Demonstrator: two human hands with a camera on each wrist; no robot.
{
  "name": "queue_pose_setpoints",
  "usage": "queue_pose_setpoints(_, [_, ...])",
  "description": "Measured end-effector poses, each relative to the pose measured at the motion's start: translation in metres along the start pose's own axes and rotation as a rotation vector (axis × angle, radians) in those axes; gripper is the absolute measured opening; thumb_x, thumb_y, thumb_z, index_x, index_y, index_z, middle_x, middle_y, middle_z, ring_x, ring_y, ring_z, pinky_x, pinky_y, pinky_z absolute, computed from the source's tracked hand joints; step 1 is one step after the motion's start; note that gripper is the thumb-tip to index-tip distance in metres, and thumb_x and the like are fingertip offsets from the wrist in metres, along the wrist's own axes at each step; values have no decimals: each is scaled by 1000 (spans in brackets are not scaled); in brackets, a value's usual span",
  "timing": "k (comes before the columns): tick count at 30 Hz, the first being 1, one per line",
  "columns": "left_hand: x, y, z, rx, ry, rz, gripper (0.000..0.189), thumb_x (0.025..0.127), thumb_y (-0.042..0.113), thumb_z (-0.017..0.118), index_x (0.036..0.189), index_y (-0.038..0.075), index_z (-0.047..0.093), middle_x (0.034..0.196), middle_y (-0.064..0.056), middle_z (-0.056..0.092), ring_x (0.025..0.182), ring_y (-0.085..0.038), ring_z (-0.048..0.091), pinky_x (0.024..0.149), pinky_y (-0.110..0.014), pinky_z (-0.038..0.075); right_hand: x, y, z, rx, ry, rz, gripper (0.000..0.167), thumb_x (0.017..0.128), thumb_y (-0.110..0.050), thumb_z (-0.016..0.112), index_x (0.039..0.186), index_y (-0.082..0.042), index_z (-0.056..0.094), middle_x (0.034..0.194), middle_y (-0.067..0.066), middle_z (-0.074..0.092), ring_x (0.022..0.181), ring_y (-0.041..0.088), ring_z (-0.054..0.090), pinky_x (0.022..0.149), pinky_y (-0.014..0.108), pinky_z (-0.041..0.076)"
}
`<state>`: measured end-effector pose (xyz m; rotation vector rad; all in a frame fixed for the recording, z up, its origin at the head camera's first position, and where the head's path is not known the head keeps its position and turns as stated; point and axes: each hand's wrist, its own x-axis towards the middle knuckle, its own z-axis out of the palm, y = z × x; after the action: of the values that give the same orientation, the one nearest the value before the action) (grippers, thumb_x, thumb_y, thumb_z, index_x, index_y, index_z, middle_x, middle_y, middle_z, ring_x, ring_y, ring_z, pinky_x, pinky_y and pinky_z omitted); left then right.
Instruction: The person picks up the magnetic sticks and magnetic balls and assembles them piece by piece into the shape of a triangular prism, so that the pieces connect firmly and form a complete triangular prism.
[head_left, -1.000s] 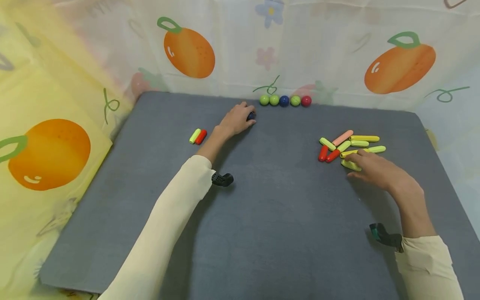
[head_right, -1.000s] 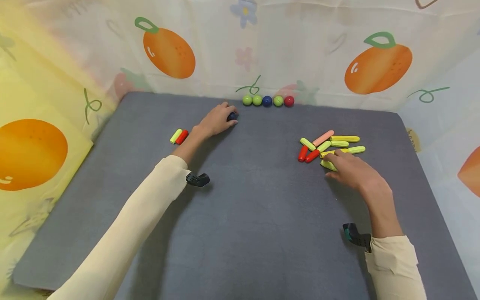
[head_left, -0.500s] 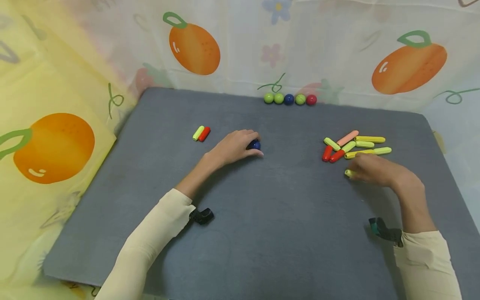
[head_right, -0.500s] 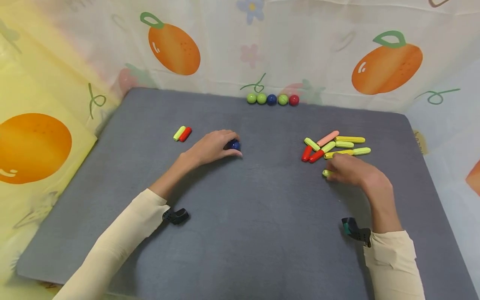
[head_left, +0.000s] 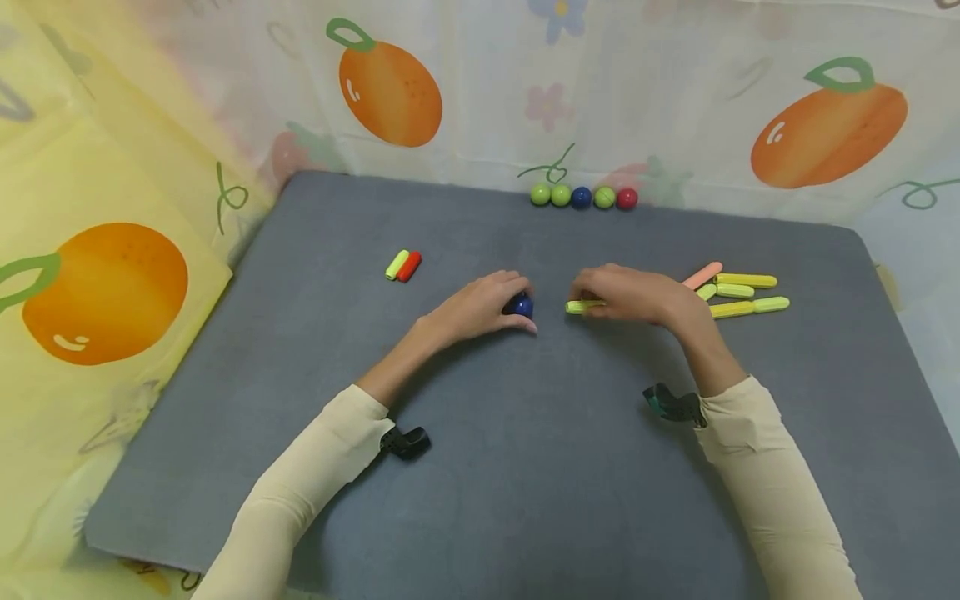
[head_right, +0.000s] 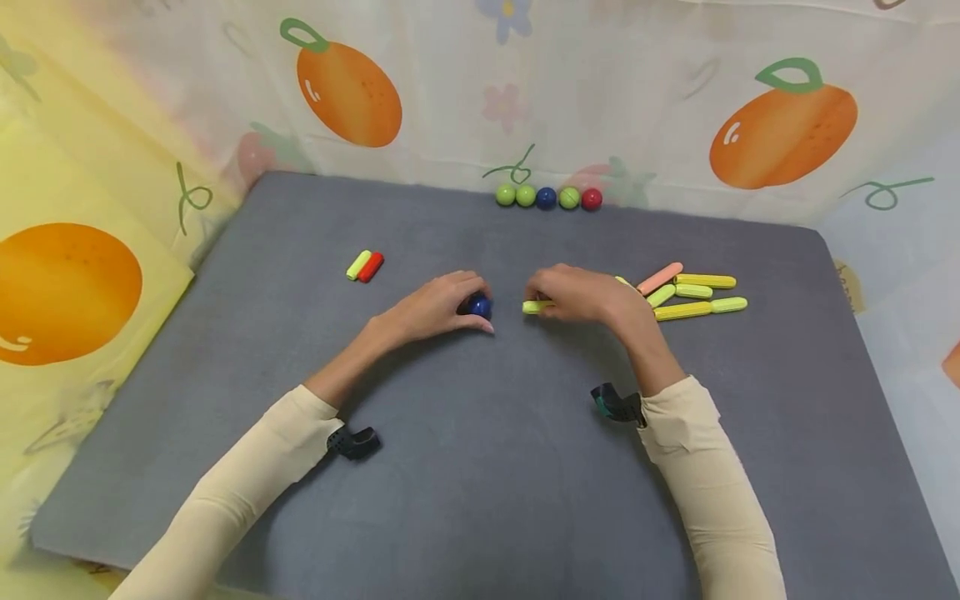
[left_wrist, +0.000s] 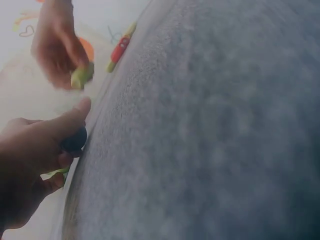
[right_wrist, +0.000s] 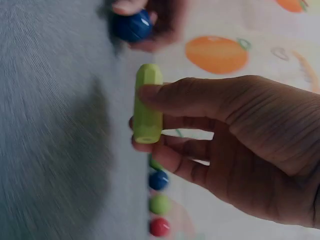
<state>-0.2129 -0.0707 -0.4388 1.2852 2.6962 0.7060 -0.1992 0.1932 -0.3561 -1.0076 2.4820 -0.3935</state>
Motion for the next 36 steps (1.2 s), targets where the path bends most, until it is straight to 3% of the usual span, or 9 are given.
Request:
queue_pose_setpoints(4, [6, -1, 5, -3, 17, 16, 50, 91, 48, 79, 119, 9, 66, 114, -6, 65, 101, -19, 60, 94, -35, 53, 25, 5, 7, 33, -9, -39, 19, 99, -3, 68, 118, -1, 72, 110, 15, 72, 95, 24, 67, 88, 46, 56])
queue_pose_setpoints(11, [14, 0, 12, -27, 48, 40, 52, 88, 47, 81, 118, 7, 65, 111, -8, 63, 97, -20, 56, 90, -37, 50, 39, 8, 18, 90, 8, -68, 15, 100, -9, 70, 112, -2, 70, 99, 11, 68, 84, 18, 61, 78, 37, 51])
queue_pose_setpoints(18, [15, -7, 21, -107, 84, 40, 42, 93, 42, 79, 119, 11, 67, 114, -7, 63, 99, -20, 56, 92, -41, 46, 36, 11, 15, 112, 21, -10, 24, 97, -9, 75, 119, -2, 70, 96, 11, 67, 82, 18, 59, 77, 36, 49])
queue_pose_setpoints(24, [12, -12, 28, -104, 113, 82, 27, 103, 36, 66, 119, 14, 69, 111, -5, 62, 92, -18, 52, 86, -37, 42, 36, 15, 16, 99, -32, -4, 10, 94, -4, 74, 103, -4, 69, 88, 9, 64, 76, 17, 57, 73, 33, 47])
queue_pose_setpoints(28, [13, -13, 30, -99, 122, 93, 25, 103, 35, 65, 115, 14, 69, 109, -5, 62, 92, -19, 52, 85, -37, 42, 38, 15, 18, 93, -45, -7, 7, 95, -3, 72, 101, -4, 68, 86, 9, 64, 75, 16, 57, 72, 32, 46])
queue_pose_setpoints(36, [18, -13, 32, -59, 120, 131, 24, 100, 36, 69, 110, 14, 69, 106, -6, 63, 94, -20, 55, 88, -41, 45, 35, 17, 16, 140, -121, 21, 14, 98, -10, 73, 110, -4, 69, 92, 10, 69, 79, 17, 61, 76, 33, 50])
